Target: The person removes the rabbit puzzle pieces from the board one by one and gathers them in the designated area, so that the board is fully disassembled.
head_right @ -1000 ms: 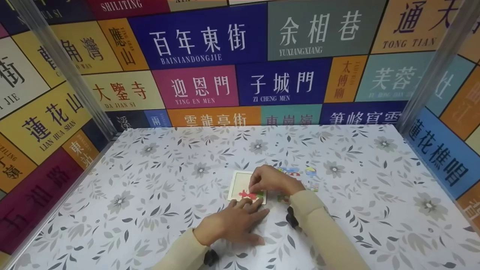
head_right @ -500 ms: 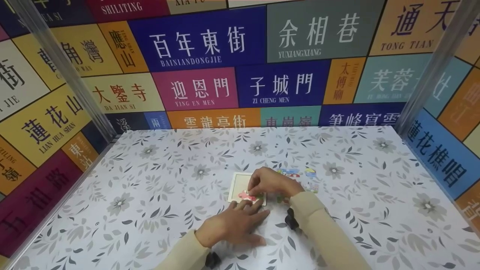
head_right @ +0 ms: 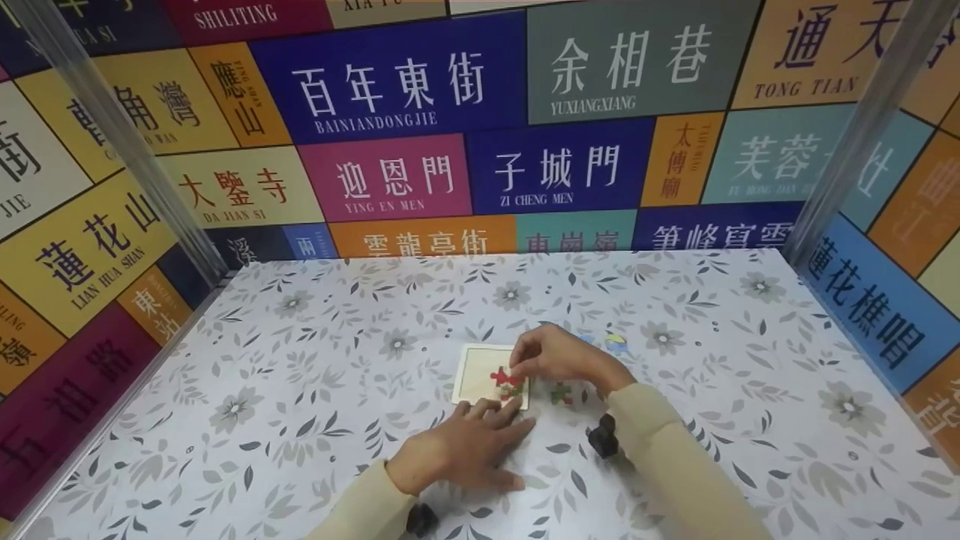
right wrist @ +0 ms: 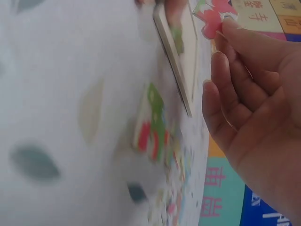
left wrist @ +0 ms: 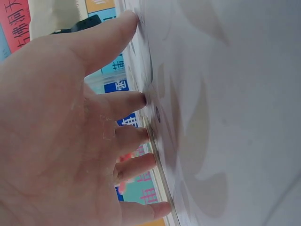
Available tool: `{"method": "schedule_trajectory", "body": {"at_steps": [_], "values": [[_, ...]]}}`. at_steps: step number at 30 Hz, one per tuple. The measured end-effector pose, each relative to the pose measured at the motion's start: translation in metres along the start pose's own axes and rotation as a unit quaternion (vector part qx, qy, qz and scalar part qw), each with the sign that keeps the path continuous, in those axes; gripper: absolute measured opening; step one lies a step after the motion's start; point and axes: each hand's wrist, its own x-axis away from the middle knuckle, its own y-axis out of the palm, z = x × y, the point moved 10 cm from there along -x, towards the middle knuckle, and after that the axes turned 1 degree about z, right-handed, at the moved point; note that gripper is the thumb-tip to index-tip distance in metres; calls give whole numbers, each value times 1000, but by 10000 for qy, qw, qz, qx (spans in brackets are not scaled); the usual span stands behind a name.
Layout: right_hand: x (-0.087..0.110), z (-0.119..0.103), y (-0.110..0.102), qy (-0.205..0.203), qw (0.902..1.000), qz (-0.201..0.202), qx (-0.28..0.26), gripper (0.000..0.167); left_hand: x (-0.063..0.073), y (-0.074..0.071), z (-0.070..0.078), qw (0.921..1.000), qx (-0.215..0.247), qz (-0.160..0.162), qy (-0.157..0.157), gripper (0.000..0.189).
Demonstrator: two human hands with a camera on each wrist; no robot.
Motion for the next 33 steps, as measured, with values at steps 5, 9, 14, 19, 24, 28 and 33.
{"method": "schedule_trajectory", "body": {"at_steps": [5, 9, 14, 19, 24, 28, 33], "values": [[26, 17, -28, 254, 9995, 173, -32, 18, 1, 1, 0, 10000, 60, -47, -17, 81], [48, 31, -46, 347, 9992, 197, 59, 19, 1, 1, 0, 9999, 138, -46, -20, 81], [69, 44, -54, 363, 9991, 89, 197, 16, 0, 2, -1, 9993, 359, -135, -16, 80], [78, 56, -51, 459, 9982, -54, 372, 13, -1, 2, -1, 9993, 356, -132, -4, 80], [77, 57, -48, 551, 9966, 35, 605, 12, 0, 1, -1, 9993, 364, -104, 7, 80], [73, 52, -49, 595, 9934, 174, 963, 10, 0, -1, -2, 9992, 395, -87, 25, 80], [70, 48, -49, 684, 9889, 282, 1289, 7, -1, 0, -2, 9993, 348, -90, 35, 80]]}}
